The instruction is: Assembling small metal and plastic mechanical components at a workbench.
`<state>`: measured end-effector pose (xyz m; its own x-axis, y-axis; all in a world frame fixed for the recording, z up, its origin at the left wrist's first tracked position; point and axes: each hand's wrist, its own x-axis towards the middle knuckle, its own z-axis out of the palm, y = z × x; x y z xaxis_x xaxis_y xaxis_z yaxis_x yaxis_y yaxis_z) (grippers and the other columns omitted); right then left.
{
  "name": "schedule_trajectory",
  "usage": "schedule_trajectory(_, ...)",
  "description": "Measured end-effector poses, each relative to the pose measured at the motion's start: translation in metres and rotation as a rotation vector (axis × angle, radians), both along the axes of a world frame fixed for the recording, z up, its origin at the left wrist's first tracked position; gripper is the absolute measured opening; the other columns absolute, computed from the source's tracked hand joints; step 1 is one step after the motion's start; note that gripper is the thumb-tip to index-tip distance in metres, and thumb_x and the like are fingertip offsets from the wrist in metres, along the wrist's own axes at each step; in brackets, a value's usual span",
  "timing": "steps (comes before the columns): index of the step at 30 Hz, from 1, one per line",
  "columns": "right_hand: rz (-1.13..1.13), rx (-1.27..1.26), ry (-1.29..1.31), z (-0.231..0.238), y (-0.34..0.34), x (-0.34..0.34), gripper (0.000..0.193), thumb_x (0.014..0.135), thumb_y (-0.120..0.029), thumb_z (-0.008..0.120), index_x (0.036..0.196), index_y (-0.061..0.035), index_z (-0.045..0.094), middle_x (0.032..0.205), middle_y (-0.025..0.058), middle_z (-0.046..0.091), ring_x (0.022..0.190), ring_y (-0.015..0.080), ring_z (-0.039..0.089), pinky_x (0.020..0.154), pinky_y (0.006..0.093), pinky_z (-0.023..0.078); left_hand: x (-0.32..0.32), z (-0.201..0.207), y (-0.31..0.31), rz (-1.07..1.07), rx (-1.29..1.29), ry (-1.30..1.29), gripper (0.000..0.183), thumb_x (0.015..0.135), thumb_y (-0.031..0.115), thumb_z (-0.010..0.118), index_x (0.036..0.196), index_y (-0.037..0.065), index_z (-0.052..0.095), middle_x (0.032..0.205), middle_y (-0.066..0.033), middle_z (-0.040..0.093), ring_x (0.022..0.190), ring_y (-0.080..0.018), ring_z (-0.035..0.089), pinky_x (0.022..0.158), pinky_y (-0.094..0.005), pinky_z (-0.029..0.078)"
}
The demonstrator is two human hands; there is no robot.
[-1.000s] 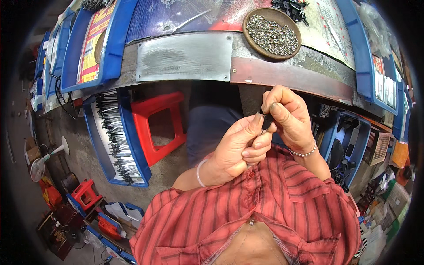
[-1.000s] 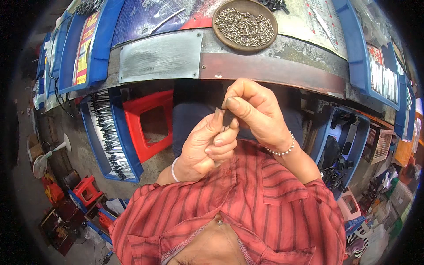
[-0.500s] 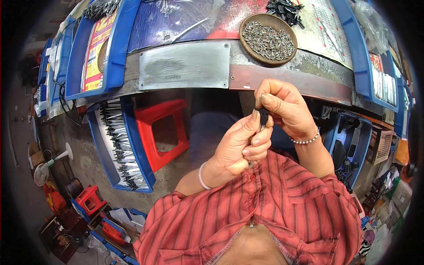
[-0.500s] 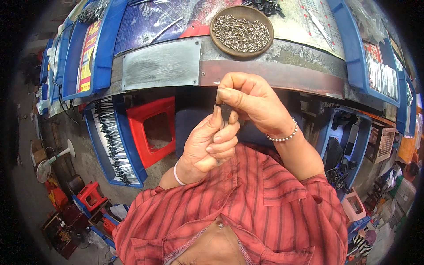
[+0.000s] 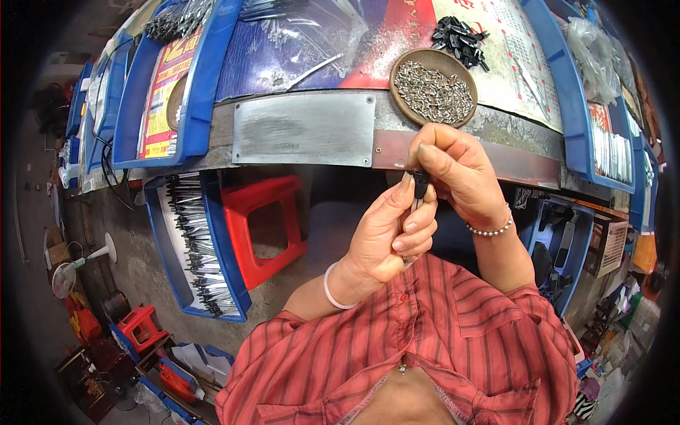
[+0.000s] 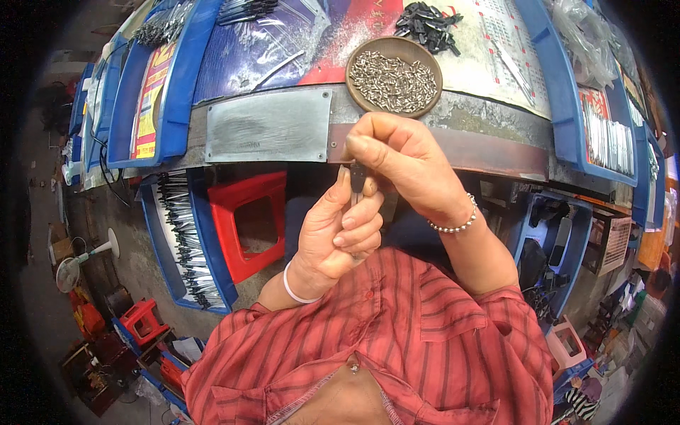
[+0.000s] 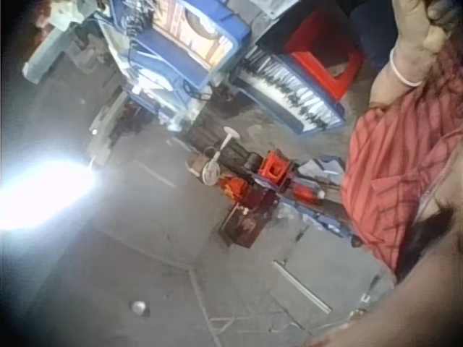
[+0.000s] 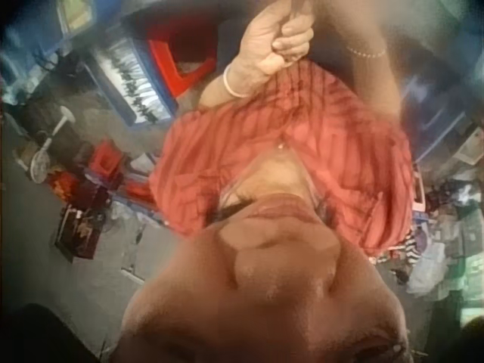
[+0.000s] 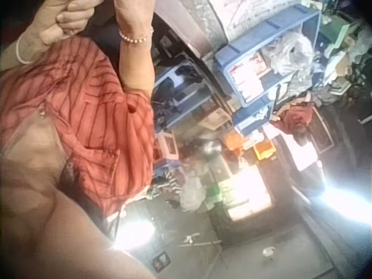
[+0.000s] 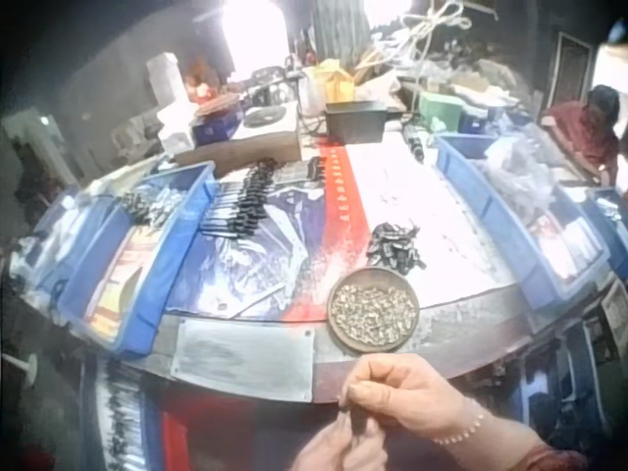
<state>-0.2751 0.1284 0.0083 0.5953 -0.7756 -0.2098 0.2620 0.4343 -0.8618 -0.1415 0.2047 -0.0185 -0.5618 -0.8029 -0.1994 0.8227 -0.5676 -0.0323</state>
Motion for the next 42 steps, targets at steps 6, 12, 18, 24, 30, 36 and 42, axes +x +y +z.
schedule_trajectory(6, -0.222, -0.534, 0.458, 0.004, -0.025, -0.008, 0.017, 0.089, -0.016, 0.057, 0.093, 0.0007, 0.057, 0.07, -0.001, 0.056, 0.061, 0.0062, 0.051, 0.055, 0.0202, 0.041, 0.008, 0.01, -0.014, 0.06, -0.055, -0.042, 0.031, 0.097, 0.032, 0.039, 0.101, 0.002, 0.048, 0.061, 0.0017, 0.04, 0.041, -0.0046, 0.032, 0.04, -0.0184, 0.026)
schedule_trajectory(12, -0.228, -1.233, 0.974, -0.001, -0.067, -0.021, 0.018, 0.08, -0.012, 0.06, 0.094, -0.0012, 0.056, 0.083, 0.0126, 0.057, 0.071, 0.0274, 0.057, 0.061, 0.0344, 0.046, 0.01, 0.01, -0.019, 0.08, -0.076, -0.075, 0.032, 0.096, 0.032, 0.04, 0.101, 0.002, 0.051, 0.062, 0.0009, 0.04, 0.044, -0.0056, 0.034, 0.042, -0.0188, 0.028)
schedule_trajectory(18, -0.038, -1.372, 1.251, -0.011, -0.087, -0.014, 0.017, 0.079, -0.011, 0.057, 0.091, -0.0013, 0.05, 0.082, 0.0141, 0.053, 0.077, 0.0332, 0.054, 0.067, 0.0406, 0.044, 0.009, 0.007, -0.015, 0.047, -0.06, -0.118, 0.033, 0.096, 0.034, 0.041, 0.101, 0.004, 0.052, 0.062, 0.0009, 0.041, 0.045, -0.0062, 0.035, 0.043, -0.0187, 0.028)
schedule_trajectory(24, -0.032, -1.413, 1.248, -0.012, -0.094, -0.012, 0.01, 0.076, -0.008, 0.056, 0.075, 0.0, 0.05, 0.073, 0.016, 0.056, 0.072, 0.0341, 0.058, 0.064, 0.0421, 0.047, 0.009, 0.005, -0.012, 0.027, -0.043, -0.143, 0.033, 0.096, 0.035, 0.041, 0.099, 0.004, 0.052, 0.061, 0.0015, 0.041, 0.045, -0.0059, 0.036, 0.042, -0.019, 0.028)
schedule_trajectory(30, -0.152, -1.278, 1.055, -0.002, -0.093, -0.018, 0.008, 0.079, -0.007, 0.054, 0.082, 0.0004, 0.052, 0.079, 0.0169, 0.059, 0.073, 0.0358, 0.057, 0.065, 0.0404, 0.046, 0.009, 0.002, -0.011, 0.018, -0.049, -0.13, 0.032, 0.095, 0.035, 0.042, 0.097, 0.004, 0.051, 0.062, 0.0015, 0.042, 0.044, -0.0057, 0.036, 0.041, -0.0192, 0.027)
schedule_trajectory(36, -0.185, -0.992, 0.912, 0.003, -0.093, -0.022, 0.011, 0.081, -0.007, 0.058, 0.084, 0.0023, 0.054, 0.074, 0.0164, 0.061, 0.068, 0.0289, 0.061, 0.063, 0.0327, 0.047, 0.008, 0.0, -0.011, 0.004, -0.041, -0.11, 0.032, 0.095, 0.035, 0.043, 0.096, 0.004, 0.05, 0.062, 0.0013, 0.042, 0.043, -0.0057, 0.036, 0.041, -0.0192, 0.027)
schedule_trajectory(42, -0.213, -0.879, 0.75, 0.001, -0.093, -0.027, 0.011, 0.082, -0.006, 0.061, 0.087, 0.0028, 0.058, 0.075, 0.0086, 0.064, 0.069, 0.0121, 0.059, 0.065, 0.0266, 0.047, 0.006, -0.003, -0.01, -0.002, -0.034, -0.089, 0.032, 0.095, 0.035, 0.043, 0.096, 0.004, 0.051, 0.06, 0.0013, 0.041, 0.042, -0.0058, 0.035, 0.04, -0.0193, 0.026)
